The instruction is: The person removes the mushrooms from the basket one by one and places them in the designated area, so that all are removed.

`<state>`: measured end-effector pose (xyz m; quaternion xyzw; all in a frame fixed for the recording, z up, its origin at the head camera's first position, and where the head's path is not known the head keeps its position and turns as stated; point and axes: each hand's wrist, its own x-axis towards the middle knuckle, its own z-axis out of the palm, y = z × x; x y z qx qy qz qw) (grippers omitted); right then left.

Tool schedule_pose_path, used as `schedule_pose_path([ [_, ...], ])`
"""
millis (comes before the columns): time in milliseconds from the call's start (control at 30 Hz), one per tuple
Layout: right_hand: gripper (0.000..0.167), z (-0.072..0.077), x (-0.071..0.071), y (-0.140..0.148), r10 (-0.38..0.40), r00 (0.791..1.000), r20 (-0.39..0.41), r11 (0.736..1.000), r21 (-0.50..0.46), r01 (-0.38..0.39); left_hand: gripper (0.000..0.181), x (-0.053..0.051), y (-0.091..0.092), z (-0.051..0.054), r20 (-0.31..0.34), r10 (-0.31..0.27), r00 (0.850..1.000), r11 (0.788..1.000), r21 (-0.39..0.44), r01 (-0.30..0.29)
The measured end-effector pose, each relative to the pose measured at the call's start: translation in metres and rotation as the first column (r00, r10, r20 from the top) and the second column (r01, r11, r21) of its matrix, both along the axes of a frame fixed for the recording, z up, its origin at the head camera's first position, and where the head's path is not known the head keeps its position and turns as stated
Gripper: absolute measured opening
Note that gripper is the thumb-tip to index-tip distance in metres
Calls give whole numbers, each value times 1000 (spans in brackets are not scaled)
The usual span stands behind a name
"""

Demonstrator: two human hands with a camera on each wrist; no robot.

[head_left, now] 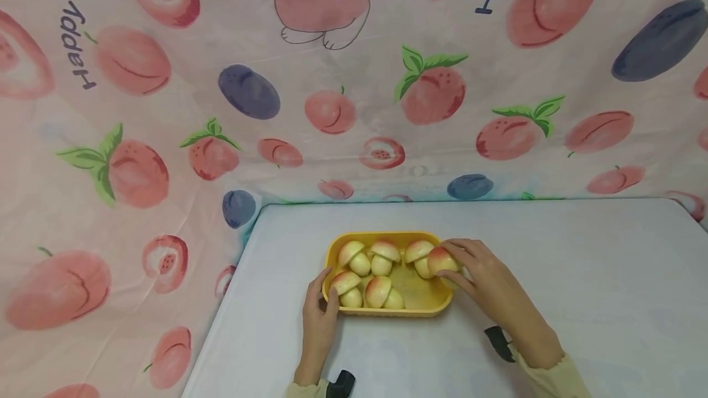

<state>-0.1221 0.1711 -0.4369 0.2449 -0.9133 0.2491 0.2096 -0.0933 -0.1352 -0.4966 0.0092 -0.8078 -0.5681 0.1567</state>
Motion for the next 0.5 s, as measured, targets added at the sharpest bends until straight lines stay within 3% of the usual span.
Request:
schedule_pose_path([
  [500,48,-6,-7,11,-12,1000,4,999,-35,12,39,-2,-1,-3,-12,-3,1000,1000,28,4],
])
